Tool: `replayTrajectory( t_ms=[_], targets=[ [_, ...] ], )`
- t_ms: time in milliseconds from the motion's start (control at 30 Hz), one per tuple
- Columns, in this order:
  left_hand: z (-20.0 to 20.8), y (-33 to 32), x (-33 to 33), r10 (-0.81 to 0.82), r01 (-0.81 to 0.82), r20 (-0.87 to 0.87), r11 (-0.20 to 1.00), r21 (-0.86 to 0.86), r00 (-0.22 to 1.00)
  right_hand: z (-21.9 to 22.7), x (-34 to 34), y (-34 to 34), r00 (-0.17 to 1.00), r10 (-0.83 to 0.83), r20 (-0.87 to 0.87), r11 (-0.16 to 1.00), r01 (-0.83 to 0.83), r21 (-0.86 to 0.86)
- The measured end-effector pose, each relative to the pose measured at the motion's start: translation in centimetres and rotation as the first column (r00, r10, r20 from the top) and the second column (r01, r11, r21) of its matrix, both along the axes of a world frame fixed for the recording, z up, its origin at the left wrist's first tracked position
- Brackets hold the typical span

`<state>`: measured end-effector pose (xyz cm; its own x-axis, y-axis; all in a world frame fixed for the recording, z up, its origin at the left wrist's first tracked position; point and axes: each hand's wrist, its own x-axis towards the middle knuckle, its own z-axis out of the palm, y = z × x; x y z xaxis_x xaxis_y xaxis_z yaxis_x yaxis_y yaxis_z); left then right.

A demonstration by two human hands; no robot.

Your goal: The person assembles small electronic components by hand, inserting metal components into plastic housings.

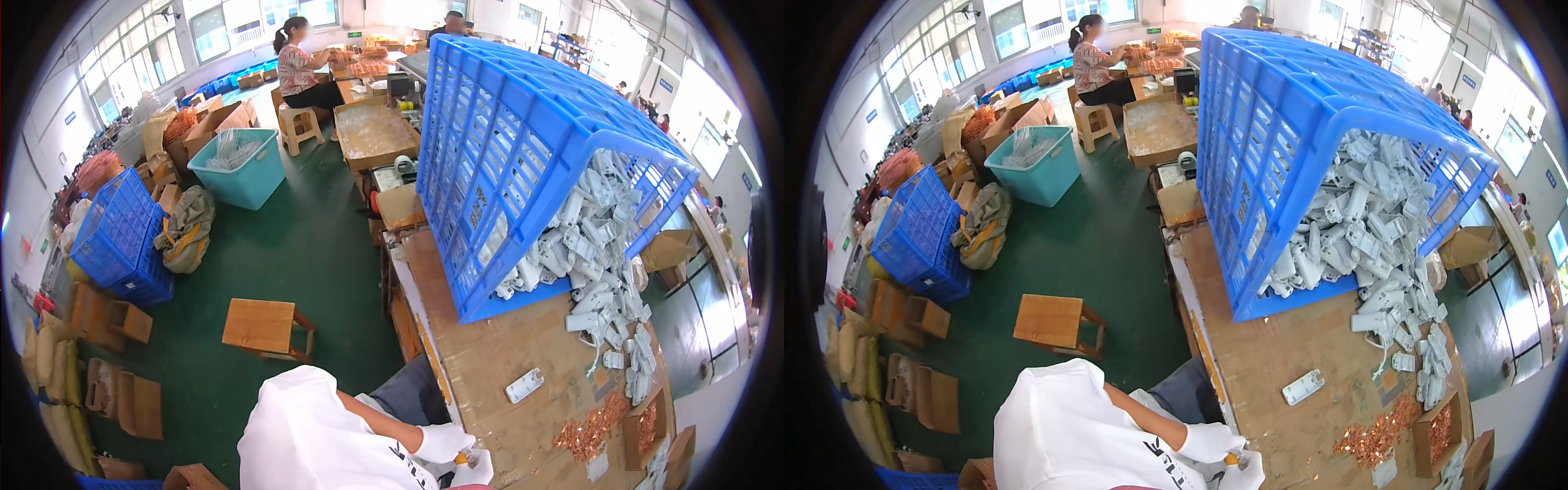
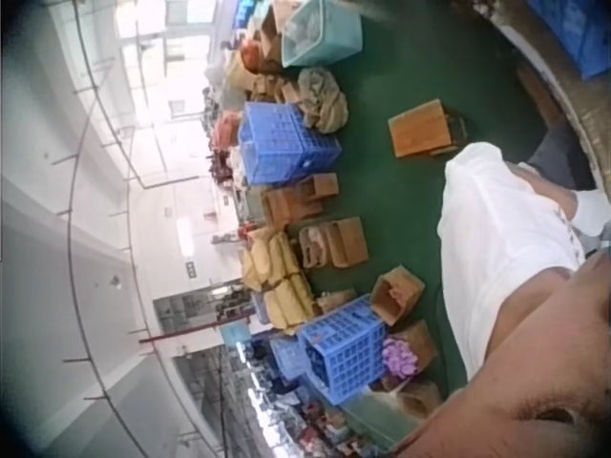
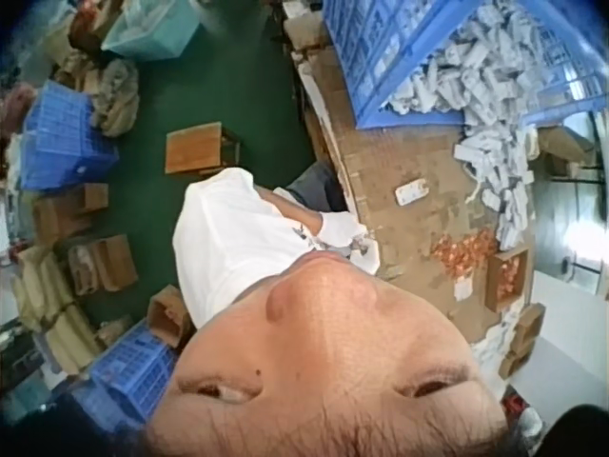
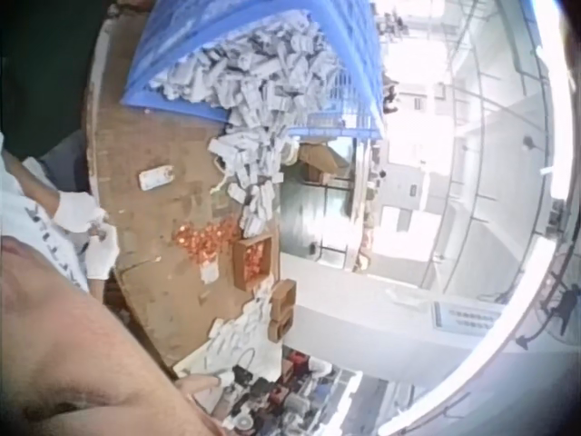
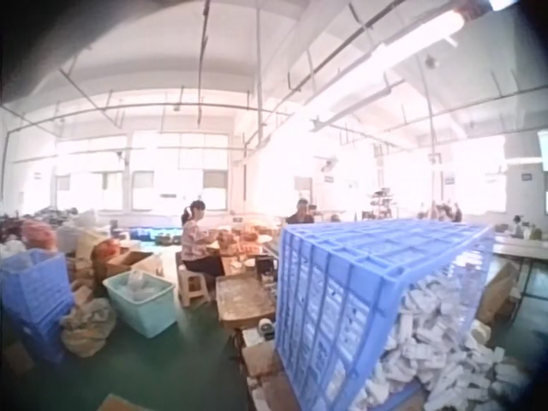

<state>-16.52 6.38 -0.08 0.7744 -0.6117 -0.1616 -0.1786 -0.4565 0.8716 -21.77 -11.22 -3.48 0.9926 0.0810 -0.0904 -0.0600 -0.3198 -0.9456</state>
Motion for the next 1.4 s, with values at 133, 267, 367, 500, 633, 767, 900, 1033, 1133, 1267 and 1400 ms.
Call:
replayTrajectory(
  t_ms=[133,267,367,500,633,767,900,1033,1133,1267,1400],
  targets=[
    [0.0,0.1,1.0,-0.032,0.03,-0.038,0.998,-0.047,0.999,-1.3,0.3,-2.0,0.974,0.148,-0.169,0.984,-0.161,-0.069],
    [-2.0,-0.1,1.0,0.008,-0.009,-0.017,0.999,-0.046,1.0,2.2,-0.1,-0.8,0.964,0.128,-0.232,0.973,-0.167,-0.157],
    [-2.0,-0.2,1.2,-0.037,0.034,-0.027,0.994,-0.104,0.999,2.1,-0.3,-0.6,0.979,0.124,-0.163,0.973,-0.152,-0.174],
    [-2.4,-0.1,0.8,-0.037,0.038,0.015,0.994,-0.1,0.999,1.6,-0.3,-0.2,0.99,0.124,-0.068,0.972,-0.135,-0.192],
    [-2.6,0.0,1.2,-0.073,0.072,-0.003,0.996,-0.053,0.997,1.1,-0.5,0.2,0.994,0.102,0.027,0.971,-0.093,-0.219],
    [-1.2,-1.3,3.3,-0.22,0.22,-0.023,0.976,-0.012,0.975,3.6,-0.4,0.7,0.996,-0.05,0.068,0.97,0.064,-0.234],
    [4.3,-1.8,7.4,0.025,-0.031,-0.028,0.963,-0.269,0.999,6.3,5.1,-6.4,0.892,-0.328,0.313,0.83,0.43,-0.355],
    [4.9,-4.7,13.1,0.132,-0.11,0.334,0.99,-0.085,0.933,6.5,6.5,-25.7,0.613,-0.678,0.406,0.347,0.754,-0.559],
    [2.6,-9.7,18.8,0.116,-0.108,0.661,0.993,-0.053,0.742,2.7,0.3,-41.0,0.549,-0.739,0.39,0.064,0.634,-0.771],
    [1.6,-11.7,28.6,0.129,-0.362,0.788,0.924,0.126,0.602,3.7,3.5,-44.2,0.534,-0.744,0.401,-0.2,0.395,-0.897],
    [-0.3,-11.7,34.1,-0.05,-0.362,0.733,0.845,0.393,0.678,4.1,7.5,-37.6,0.625,-0.512,0.589,-0.149,0.611,-0.778]
  ],
)
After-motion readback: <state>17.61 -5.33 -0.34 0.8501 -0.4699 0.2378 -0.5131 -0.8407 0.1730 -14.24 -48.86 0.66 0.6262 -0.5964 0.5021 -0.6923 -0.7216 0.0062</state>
